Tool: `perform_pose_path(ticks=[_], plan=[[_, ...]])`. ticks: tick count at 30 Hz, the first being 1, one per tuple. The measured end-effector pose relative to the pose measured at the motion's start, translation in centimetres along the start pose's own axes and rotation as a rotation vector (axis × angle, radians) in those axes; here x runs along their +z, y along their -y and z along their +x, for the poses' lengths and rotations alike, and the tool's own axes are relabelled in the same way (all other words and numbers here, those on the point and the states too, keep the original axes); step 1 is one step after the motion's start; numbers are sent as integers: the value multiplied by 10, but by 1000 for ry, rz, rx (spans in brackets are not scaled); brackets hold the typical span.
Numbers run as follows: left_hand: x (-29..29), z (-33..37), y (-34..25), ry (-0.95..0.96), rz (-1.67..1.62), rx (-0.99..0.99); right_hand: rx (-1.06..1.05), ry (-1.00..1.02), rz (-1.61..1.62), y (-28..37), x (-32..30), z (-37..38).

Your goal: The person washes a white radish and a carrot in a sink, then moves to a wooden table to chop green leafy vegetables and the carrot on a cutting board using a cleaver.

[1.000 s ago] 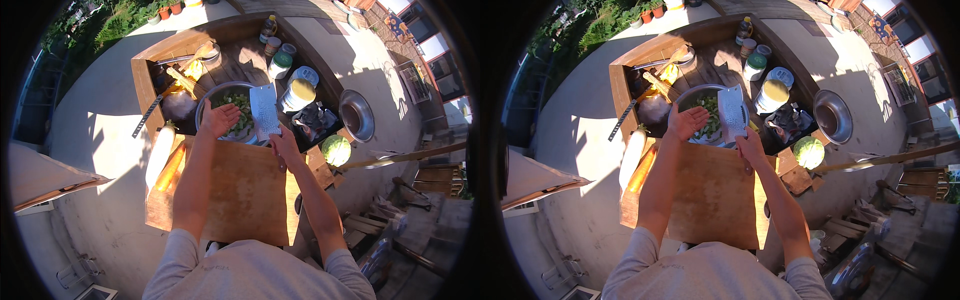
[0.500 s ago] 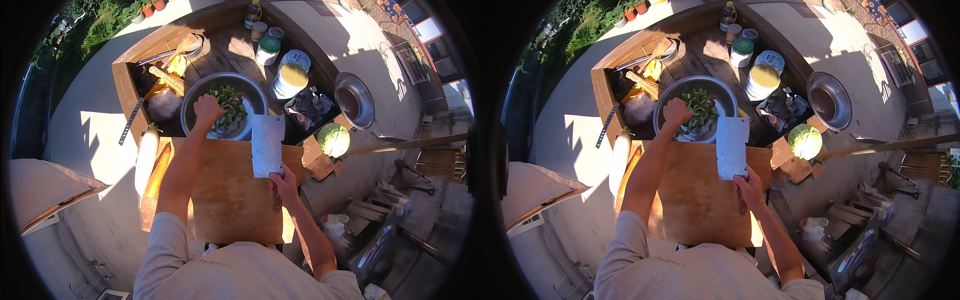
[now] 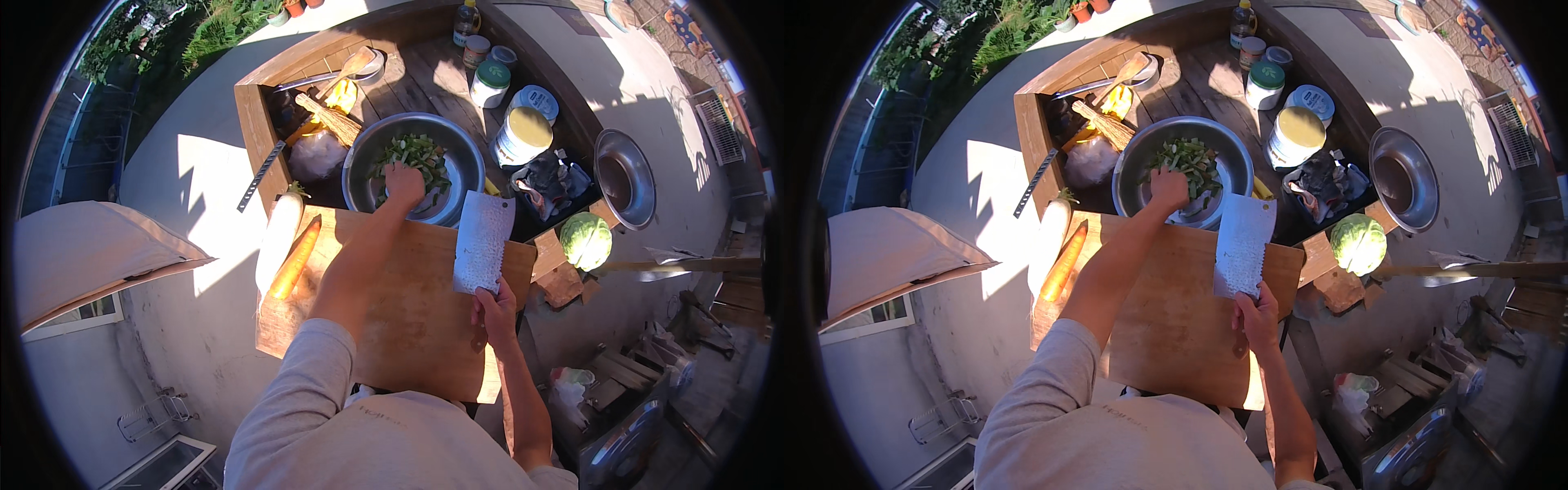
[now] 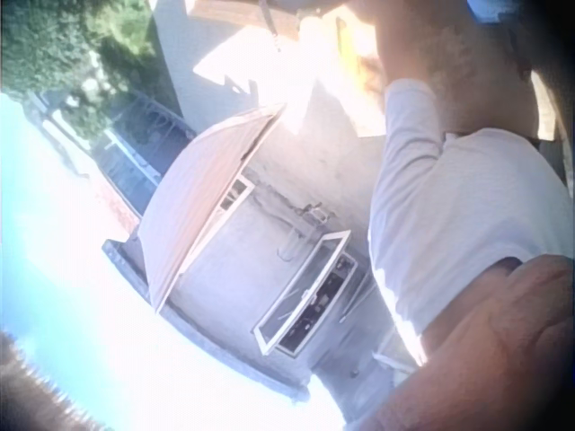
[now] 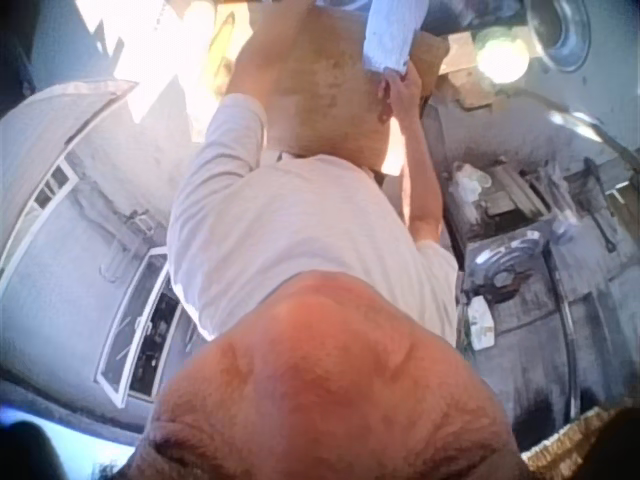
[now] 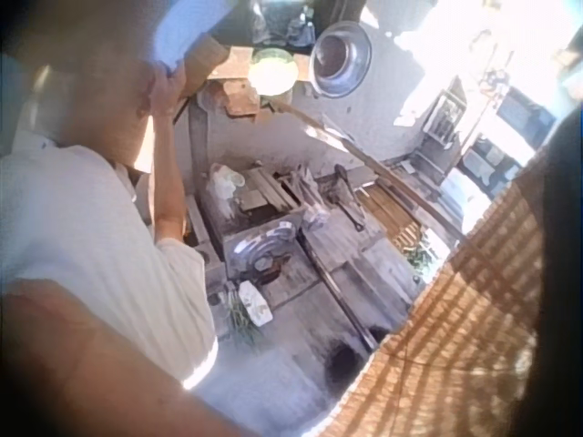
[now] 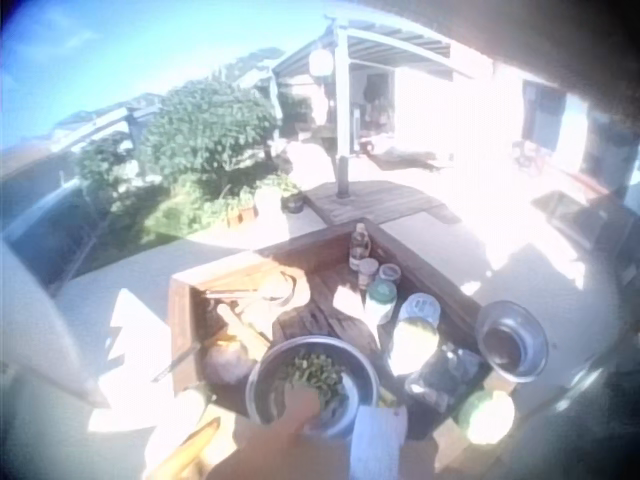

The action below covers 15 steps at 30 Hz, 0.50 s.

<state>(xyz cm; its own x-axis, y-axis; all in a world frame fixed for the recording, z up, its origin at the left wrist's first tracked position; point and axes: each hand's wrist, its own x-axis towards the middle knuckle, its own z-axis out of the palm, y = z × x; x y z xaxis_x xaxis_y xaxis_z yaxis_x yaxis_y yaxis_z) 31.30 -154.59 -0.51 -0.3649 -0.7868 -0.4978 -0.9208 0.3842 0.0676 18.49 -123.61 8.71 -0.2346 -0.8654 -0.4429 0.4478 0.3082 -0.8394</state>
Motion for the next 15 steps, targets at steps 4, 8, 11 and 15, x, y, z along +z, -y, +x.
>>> perform_pose_path(ticks=[4, 8, 11, 15], plan=[[25, -41, -3, -599, -19, 92, -33, 14, -78, -2, 2, -1], [-23, -162, 12, -873, -293, 153, -63, 2, -90, -4, 0, -2], [-17, -259, 64, -903, -240, -89, -125, -9, -130, -13, -6, 1], [35, -308, 140, -809, -97, -273, -123, -22, -118, -18, -2, 0]])
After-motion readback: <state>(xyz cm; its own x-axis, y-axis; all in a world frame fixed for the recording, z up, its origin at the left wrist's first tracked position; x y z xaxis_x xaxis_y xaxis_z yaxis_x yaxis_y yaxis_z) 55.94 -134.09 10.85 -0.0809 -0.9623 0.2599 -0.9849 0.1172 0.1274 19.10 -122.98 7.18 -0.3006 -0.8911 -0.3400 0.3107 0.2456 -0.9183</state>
